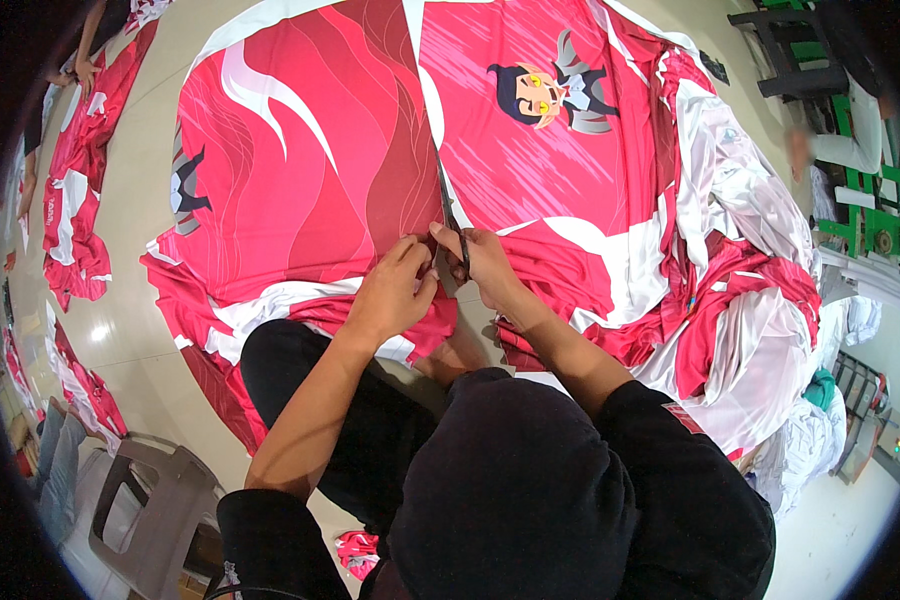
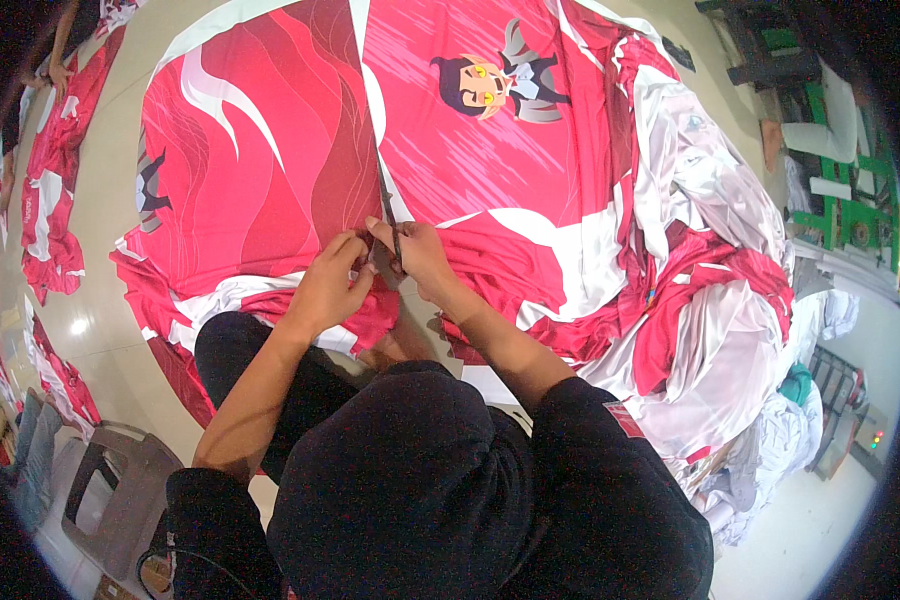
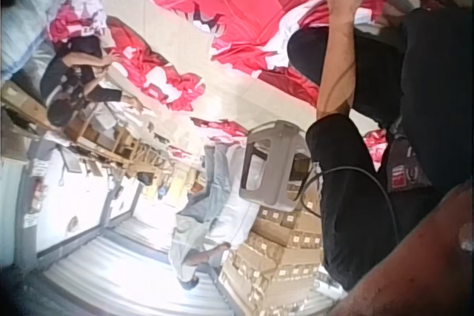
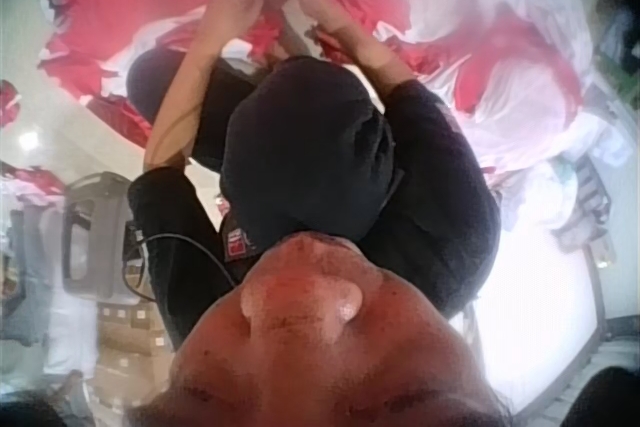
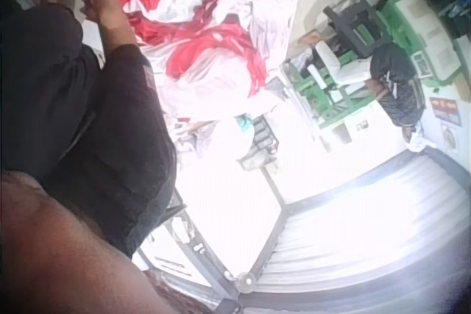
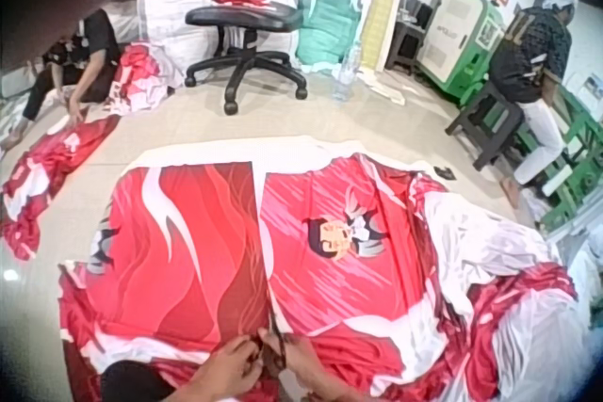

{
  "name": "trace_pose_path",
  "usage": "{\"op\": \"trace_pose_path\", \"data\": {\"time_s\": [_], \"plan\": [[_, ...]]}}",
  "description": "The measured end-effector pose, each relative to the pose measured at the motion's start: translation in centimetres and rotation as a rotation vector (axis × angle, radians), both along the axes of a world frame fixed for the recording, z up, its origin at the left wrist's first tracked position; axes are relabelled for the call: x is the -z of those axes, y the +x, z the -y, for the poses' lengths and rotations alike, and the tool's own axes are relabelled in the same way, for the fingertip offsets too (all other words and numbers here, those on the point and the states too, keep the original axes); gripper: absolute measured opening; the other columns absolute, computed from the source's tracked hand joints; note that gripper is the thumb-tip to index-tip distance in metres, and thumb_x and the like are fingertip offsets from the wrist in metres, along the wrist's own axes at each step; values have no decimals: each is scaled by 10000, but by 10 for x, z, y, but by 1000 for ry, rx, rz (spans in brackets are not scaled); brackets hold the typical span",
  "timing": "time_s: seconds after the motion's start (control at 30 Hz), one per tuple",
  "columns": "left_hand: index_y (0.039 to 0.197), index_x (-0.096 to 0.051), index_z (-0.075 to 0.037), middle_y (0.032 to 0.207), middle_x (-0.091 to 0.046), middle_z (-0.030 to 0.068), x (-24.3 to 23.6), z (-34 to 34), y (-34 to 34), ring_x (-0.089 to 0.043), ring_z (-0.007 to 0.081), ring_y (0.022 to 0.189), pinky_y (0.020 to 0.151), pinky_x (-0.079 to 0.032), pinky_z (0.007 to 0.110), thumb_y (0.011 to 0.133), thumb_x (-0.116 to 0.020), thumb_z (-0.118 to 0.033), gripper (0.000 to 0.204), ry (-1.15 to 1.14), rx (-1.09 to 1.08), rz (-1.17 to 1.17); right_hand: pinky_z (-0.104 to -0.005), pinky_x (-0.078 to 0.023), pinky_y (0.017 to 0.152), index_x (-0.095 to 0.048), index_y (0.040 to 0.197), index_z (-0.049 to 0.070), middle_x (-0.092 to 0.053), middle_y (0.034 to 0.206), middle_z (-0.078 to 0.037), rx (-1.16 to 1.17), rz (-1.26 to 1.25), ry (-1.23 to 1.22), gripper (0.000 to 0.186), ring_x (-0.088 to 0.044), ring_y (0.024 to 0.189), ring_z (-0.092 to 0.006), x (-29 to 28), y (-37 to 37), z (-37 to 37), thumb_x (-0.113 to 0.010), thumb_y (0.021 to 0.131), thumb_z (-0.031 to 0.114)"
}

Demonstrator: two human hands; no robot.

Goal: The person sits on the floor and uses scissors to cut a large piece of pink and white patterned fabric. They repeatedly cut along the edges, separate layers, and adjust the fabric's position to continue cutting.

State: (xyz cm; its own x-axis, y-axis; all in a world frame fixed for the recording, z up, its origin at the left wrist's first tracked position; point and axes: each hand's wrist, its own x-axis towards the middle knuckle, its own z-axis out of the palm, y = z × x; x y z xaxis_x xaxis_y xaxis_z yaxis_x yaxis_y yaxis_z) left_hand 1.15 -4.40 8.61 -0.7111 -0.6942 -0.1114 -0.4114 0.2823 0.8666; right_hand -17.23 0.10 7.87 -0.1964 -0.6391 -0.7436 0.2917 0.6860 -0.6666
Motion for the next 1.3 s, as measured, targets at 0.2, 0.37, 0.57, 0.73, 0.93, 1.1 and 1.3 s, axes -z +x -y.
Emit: {"op": "trace_pose_path", "data": {"time_s": [0.2, 0.37, 0.57, 0.73, 0.93, 1.1, 1.3], "plan": [[1056, -577, 20, 1068, -581, 210, 2, 0, 0, -640, 439, 944, 797, -548, 509, 927, -675, -79, 190, -46, -5, -32, -287, -349, 467, -649, 752, 83, -588, 615, -2, 40, -10, 1, 469, -501, 493, -99, 4, 2, 6, -825, 931, 479], [1052, -581, 26, 1078, -585, 215, 3, 1, 1, -641, 449, 944, 809, -551, 515, 926, -675, -83, 190, -44, 11, -27, -291, -355, 467, -665, 776, 66, -598, 627, -6, 54, -3, 0, 468, -507, 496, -99, 9, 2, 5, -835, 922, 476], [1059, -561, 38, 1092, -579, 229, 3, -1, 2, -617, 459, 952, 828, -517, 490, 929, -669, -53, 191, 6, -19, -42, -284, -382, 475, -685, 815, 40, -613, 648, -11, 26, -33, 13, 466, -528, 508, -101, 17, 1, 4, -842, 921, 466], [1049, -556, 34, 1109, -585, 230, 4, -1, 1, -621, 457, 960, 834, -520, 489, 936, -664, -54, 179, -25, -16, -50, -281, -398, 476, -672, 809, 34, -608, 648, -9, 33, -16, 14, 468, -544, 510, -107, 19, 0, 4, -847, 922, 453], [1016, -555, 23, 1056, -580, 215, 0, 0, 1, -634, 445, 919, 807, -531, 508, 933, -662, -66, 162, -7, -7, -30, -308, -384, 477, -629, 725, 72, -564, 611, -11, 0, -75, -5, 519, -535, 505, -126, 16, -2, 14, -841, 904, 510], [1004, -548, 14, 1017, -567, 202, -3, 1, 1, -637, 435, 892, 783, -531, 520, 930, -662, -69, 159, 12, -3, -26, -323, -365, 480, -588, 688, 99, -543, 600, -19, 28, -79, 2, 537, -510, 501, -133, 20, -5, 33, -850, 872, 529], [1034, -560, 18, 1098, -587, 207, -3, 2, 3, -651, 440, 938, 806, -543, 507, 915, -670, -67, 184, -25, -18, -47, -325, -365, 484, -585, 710, 95, -538, 618, -15, 33, -67, 1, 519, -495, 508, -132, 18, -8, 38, -849, 872, 512]]}}
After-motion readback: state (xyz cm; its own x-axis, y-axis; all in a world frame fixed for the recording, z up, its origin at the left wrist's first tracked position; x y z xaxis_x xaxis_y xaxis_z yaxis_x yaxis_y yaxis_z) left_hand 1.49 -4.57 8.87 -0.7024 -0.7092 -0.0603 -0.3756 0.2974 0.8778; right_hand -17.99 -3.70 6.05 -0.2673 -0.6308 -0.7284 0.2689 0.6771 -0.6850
